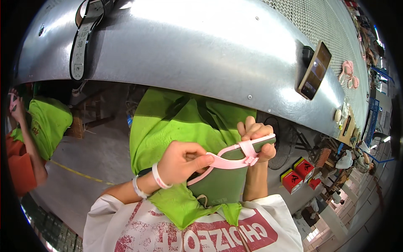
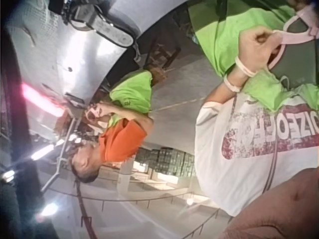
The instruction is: The person assembles pink slippers by attaching straps to green foam soles. They repeatedly pick up a sole and a strap, align the strap over the sole, and press it into place. The process is repeated for multiple units, with finished slippers placed on a metal mesh table.
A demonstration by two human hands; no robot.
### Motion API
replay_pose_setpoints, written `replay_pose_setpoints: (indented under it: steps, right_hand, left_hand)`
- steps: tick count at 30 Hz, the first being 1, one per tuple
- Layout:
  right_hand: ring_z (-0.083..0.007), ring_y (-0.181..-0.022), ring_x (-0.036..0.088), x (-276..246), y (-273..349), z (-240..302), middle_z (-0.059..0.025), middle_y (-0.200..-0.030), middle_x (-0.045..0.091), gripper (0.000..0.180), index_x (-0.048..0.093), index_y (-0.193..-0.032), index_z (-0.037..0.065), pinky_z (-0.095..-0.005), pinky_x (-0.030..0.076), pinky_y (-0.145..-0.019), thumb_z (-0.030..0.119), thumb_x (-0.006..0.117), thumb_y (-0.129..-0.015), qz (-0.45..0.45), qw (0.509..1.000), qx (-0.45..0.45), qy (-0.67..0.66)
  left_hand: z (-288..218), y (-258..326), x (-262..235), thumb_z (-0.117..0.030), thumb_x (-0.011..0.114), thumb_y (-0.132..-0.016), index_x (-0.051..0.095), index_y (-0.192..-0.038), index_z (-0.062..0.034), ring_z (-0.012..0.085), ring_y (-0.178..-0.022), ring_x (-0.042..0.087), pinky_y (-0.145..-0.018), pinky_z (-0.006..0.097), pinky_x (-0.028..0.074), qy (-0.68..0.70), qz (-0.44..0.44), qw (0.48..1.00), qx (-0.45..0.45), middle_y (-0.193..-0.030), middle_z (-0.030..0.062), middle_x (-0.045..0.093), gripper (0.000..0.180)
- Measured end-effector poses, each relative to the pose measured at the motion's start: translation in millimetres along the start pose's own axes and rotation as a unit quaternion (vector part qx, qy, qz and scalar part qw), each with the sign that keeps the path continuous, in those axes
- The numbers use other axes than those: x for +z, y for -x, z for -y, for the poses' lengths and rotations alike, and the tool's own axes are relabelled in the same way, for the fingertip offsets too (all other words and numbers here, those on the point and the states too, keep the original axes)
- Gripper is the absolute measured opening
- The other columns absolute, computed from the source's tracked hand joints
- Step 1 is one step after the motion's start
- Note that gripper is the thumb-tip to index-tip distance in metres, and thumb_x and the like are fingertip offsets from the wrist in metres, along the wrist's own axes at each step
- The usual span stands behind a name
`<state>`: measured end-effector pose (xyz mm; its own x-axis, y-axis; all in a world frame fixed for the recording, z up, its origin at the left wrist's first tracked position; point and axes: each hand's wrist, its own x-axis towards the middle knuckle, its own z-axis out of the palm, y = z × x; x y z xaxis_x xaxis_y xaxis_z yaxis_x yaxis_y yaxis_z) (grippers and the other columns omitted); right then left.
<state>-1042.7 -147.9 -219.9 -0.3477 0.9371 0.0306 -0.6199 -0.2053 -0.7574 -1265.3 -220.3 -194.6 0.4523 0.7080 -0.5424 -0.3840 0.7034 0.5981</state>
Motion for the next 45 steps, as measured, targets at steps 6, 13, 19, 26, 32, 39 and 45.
replay_pose_setpoints:
  steps: [6,13,19,26,32,39,45]
  right_hand:
    - [-0.0131,-0.067,0.037,-1.9,-7.5,-15.4,-0.0102,-0.082,0.071,0.032,0.069,-0.09,0.007,-0.0287,0.028,-0.059,0.033,0.075,-0.074,0.042,0.996,-0.046,-0.067]
    - [-0.0139,-0.068,0.042,4.0,-13.1,19.2,-0.0135,-0.084,0.072,0.03,0.071,-0.09,0.001,-0.0291,0.03,-0.06,0.02,0.074,-0.067,-0.005,0.999,-0.034,0.041]
    - [-0.0146,-0.067,0.054,58.0,-53.3,70.3,-0.0081,-0.076,0.07,0.018,0.072,-0.084,0.005,-0.0292,0.041,-0.062,0.014,0.074,-0.069,-0.007,0.922,0.073,0.38]
    - [-0.031,-0.08,0.058,129.9,-78.2,40.9,-0.0143,-0.099,0.061,0.038,0.06,-0.101,0.001,-0.0374,0.048,-0.071,0.02,0.075,-0.072,-0.003,0.843,-0.095,0.53]
    - [-0.0153,-0.063,0.055,103.1,-31.9,41.9,-0.0107,-0.089,0.063,0.042,0.062,-0.102,0.001,-0.0295,0.044,-0.056,0.026,0.08,-0.073,-0.048,0.871,0.044,0.487]
    - [-0.0001,-0.046,0.039,77.6,9.1,36.9,0.0037,-0.052,0.052,0.016,0.067,-0.076,-0.003,-0.0205,0.027,-0.042,0.01,0.071,-0.086,-0.079,0.927,0.315,0.189]
    - [-0.0029,-0.047,0.043,62.5,8.6,23.5,0.0002,-0.051,0.053,0.021,0.067,-0.076,-0.004,-0.0234,0.031,-0.042,0.015,0.072,-0.085,-0.06,0.921,0.239,0.302]
  left_hand:
    - [35.0,-65.4,-29.1,-0.029,0.079,-0.079,0.064,-0.085,0.003,0.0059,-0.052,0.054,-0.047,0.019,0.042,0.121,0.325,0.927,-0.147,-0.069,0.0017,0.061,0.036]
    - [-9.4,-22.4,9.2,-0.007,0.064,-0.091,0.061,-0.104,0.0058,0.0105,-0.083,0.061,-0.076,0.024,0.051,0.019,0.023,0.999,0.04,-0.095,0.0089,0.063,0.019]
    - [-42.0,6.1,34.2,-0.012,0.072,-0.085,0.046,-0.128,0.0059,0.0172,-0.104,0.058,-0.093,0.03,0.046,-0.035,-0.051,0.997,0.037,-0.111,0.0093,0.058,0.054]
    - [-39.2,8.1,28.3,-0.013,0.08,-0.069,0.039,-0.132,-0.0015,0.0195,-0.112,0.053,-0.096,0.034,0.042,-0.08,-0.028,0.992,0.092,-0.121,0.0081,0.053,0.076]
    - [-27.5,8.7,3.1,-0.014,0.08,-0.059,0.047,-0.123,-0.0045,0.0185,-0.1,0.06,-0.089,0.032,0.047,0.038,-0.041,0.997,0.052,-0.108,0.0062,0.06,0.072]
    - [-10.8,-1.9,-14.1,-0.025,0.08,-0.059,0.051,-0.113,0.0004,0.0213,-0.087,0.065,-0.082,0.032,0.053,0.074,-0.049,0.995,0.037,-0.098,0.013,0.064,0.067]
    - [13.8,-18.0,-25.9,-0.023,0.08,-0.057,0.05,-0.113,-0.0014,0.0195,-0.089,0.062,-0.079,0.031,0.052,0.184,0.044,0.98,0.059,-0.097,0.0082,0.059,0.067]
